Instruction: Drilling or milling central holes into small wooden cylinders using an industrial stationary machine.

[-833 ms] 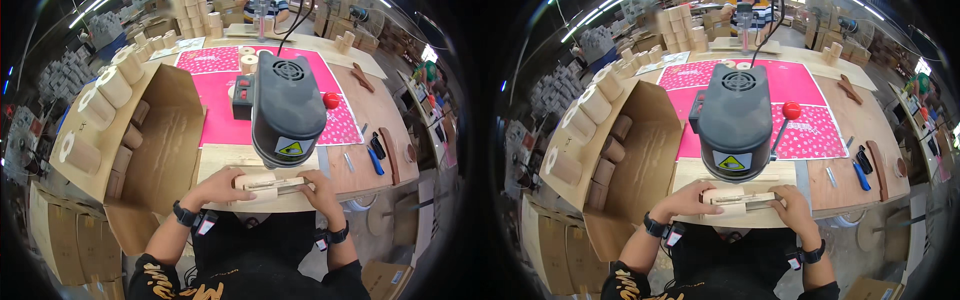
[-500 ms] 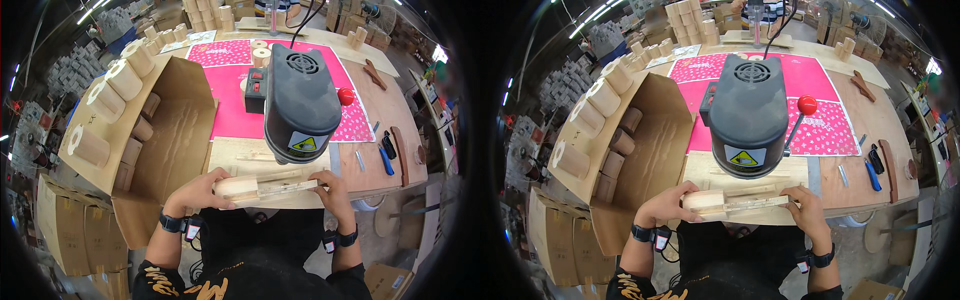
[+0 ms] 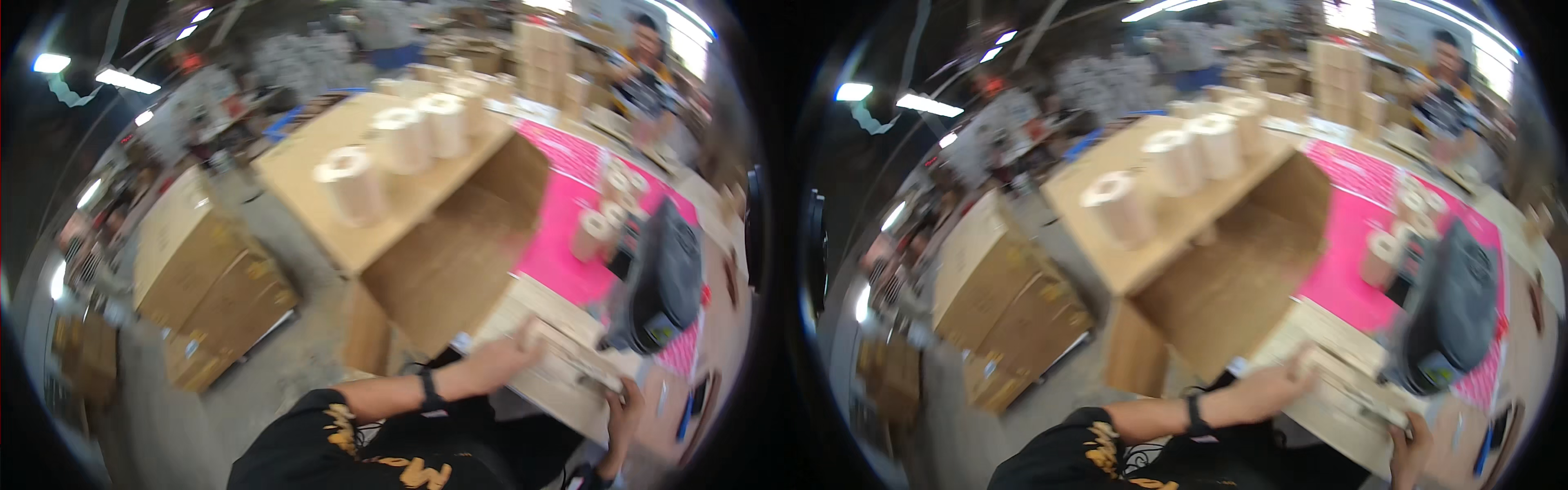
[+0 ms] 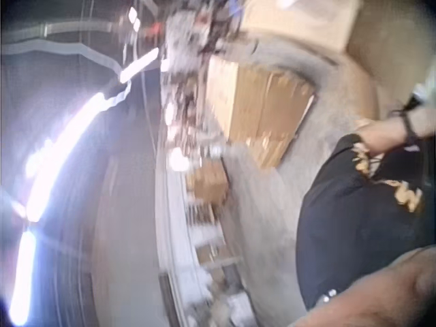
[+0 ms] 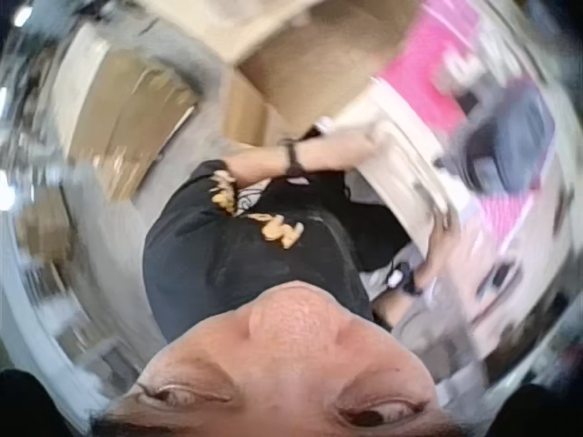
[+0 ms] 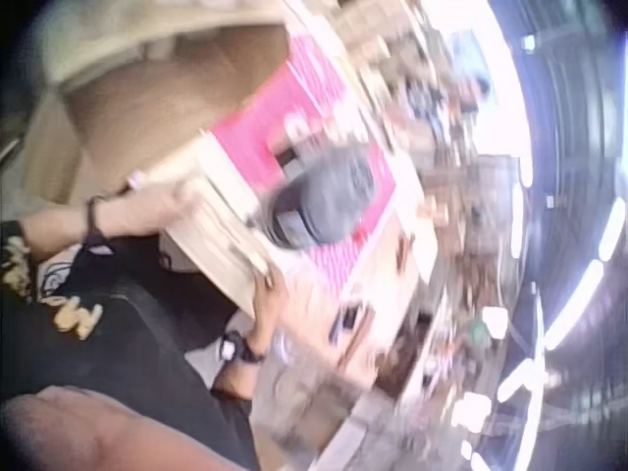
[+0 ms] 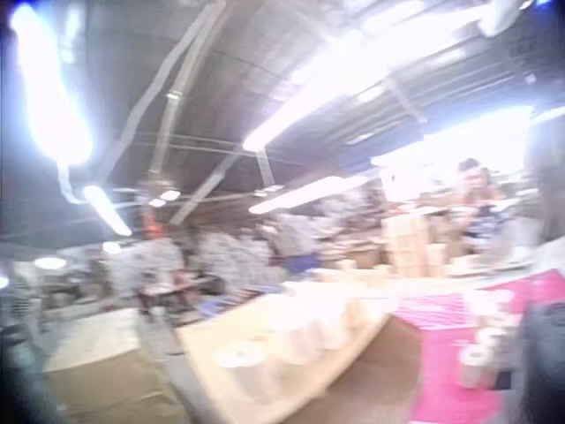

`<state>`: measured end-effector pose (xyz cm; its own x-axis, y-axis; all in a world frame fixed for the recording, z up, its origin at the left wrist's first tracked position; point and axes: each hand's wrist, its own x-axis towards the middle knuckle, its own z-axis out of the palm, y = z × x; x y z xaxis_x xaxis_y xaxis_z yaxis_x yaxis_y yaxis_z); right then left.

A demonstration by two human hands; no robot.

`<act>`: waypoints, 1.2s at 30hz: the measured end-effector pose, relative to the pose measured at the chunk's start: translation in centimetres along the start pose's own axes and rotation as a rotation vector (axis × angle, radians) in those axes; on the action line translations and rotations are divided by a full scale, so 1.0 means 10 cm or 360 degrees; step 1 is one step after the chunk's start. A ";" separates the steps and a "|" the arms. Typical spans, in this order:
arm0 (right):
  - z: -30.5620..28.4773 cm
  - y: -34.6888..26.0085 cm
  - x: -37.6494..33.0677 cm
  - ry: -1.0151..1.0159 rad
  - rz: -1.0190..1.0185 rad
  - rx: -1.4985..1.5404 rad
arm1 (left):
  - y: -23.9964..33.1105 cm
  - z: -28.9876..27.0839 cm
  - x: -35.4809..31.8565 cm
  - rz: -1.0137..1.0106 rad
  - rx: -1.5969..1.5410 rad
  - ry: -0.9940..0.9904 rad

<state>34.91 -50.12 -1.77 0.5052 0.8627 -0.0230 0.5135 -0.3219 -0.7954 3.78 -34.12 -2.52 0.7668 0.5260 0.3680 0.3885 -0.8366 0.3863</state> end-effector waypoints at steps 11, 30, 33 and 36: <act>0.20 -0.38 0.09 0.0197 0.0162 -0.0218 | 0.32 0.56 0.26 -0.0274 -0.1059 0.0412; -1.00 -1.52 0.74 0.0565 -0.0667 -0.0454 | 0.15 0.47 0.30 -0.0351 -0.0394 0.0264; -0.63 -1.53 0.06 0.0746 -0.0958 -0.0723 | 0.11 0.45 0.31 -0.0239 -0.0321 0.0431; -0.14 -1.24 -0.27 0.0771 -0.1266 -0.0518 | 0.10 0.46 0.31 -0.0259 -0.0316 0.0394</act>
<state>28.14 -48.97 9.00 0.1220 0.6446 0.7548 0.9558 0.1286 -0.2644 8.86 -34.07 -4.89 0.5461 0.6917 0.4725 0.3699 -0.7052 0.6048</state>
